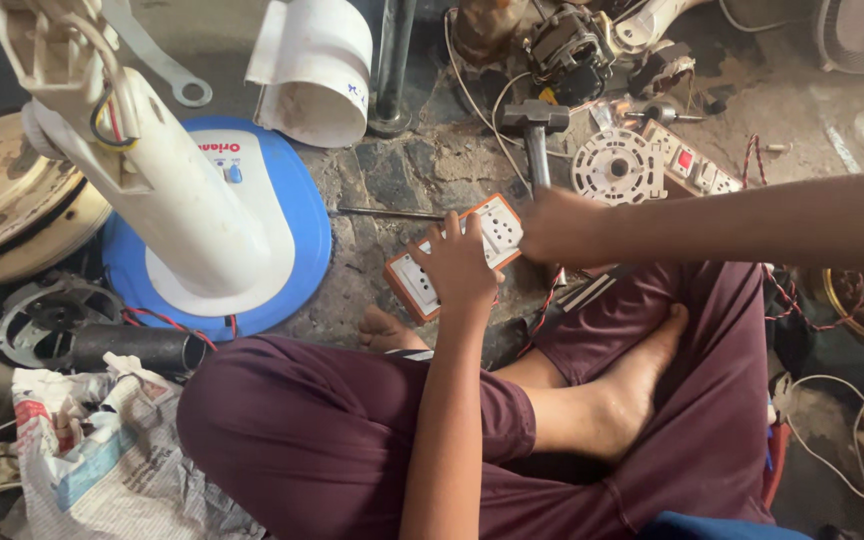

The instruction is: The person applies lubricant to a fan motor, inserts a shaft, and then uses a screwdriver to work on the internal wiring of an extension board. The person is sitting on the floor in a cluttered workshop environment.

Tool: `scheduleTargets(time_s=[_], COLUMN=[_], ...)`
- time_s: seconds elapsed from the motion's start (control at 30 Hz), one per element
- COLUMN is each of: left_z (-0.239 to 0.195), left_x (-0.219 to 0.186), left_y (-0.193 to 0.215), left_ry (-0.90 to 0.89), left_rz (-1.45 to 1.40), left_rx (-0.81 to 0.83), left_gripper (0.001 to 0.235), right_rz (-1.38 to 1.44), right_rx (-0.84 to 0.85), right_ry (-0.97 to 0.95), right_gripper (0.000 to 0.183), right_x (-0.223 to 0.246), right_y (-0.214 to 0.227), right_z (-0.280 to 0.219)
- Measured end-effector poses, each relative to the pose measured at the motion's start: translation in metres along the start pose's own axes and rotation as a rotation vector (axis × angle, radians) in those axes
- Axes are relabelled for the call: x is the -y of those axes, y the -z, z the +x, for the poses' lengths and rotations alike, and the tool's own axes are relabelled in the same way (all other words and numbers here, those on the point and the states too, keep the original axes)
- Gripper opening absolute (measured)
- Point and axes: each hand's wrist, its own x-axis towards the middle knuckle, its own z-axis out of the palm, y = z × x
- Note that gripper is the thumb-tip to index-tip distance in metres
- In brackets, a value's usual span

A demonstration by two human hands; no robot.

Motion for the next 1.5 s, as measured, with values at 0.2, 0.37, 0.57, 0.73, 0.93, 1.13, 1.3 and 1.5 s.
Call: scheduleTargets(time_s=[0.2,0.37,0.57,0.73,0.93,1.13,1.3,1.5], left_z=[0.002,0.003,0.002,-0.003,0.001,-0.001,-0.002,0.002], left_x=[0.002,-0.001,-0.001,0.000,-0.001,-0.003,-0.003,-0.008], left_y=[-0.002,0.003,0.008,0.006,0.003,0.002,0.008,0.004], left_ry=[0.000,0.018,0.031,0.013,0.005,0.037,0.024,-0.146], left_rz=[0.012,0.004,0.003,-0.004,-0.009,0.035,0.026,-0.063], left_rx=[0.005,0.076,0.073,-0.003,0.010,0.057,0.072,-0.117], left_gripper=[0.099,0.103,0.101,0.086,0.098,0.098,0.101,0.088], right_rz=[0.706,0.806,0.186,-0.347,0.157,0.702,1.112,1.506], right_rx=[0.145,0.497,0.406,-0.205,-0.074,0.006,-0.112,-0.613], right_ry=[-0.646,-0.544,-0.293,0.060,-0.210,-0.616,-0.828,-0.779], right_gripper=[0.034,0.031,0.013,0.018,0.025,0.018,0.027,0.040], right_x=[-0.017,-0.032,-0.003,0.026,-0.004,-0.005,0.001,0.010], right_y=[-0.020,-0.050,-0.037,-0.020,-0.029,-0.022,-0.018,-0.029], right_z=[0.019,0.035,0.026,0.023,-0.006,-0.044,-0.052,-0.064])
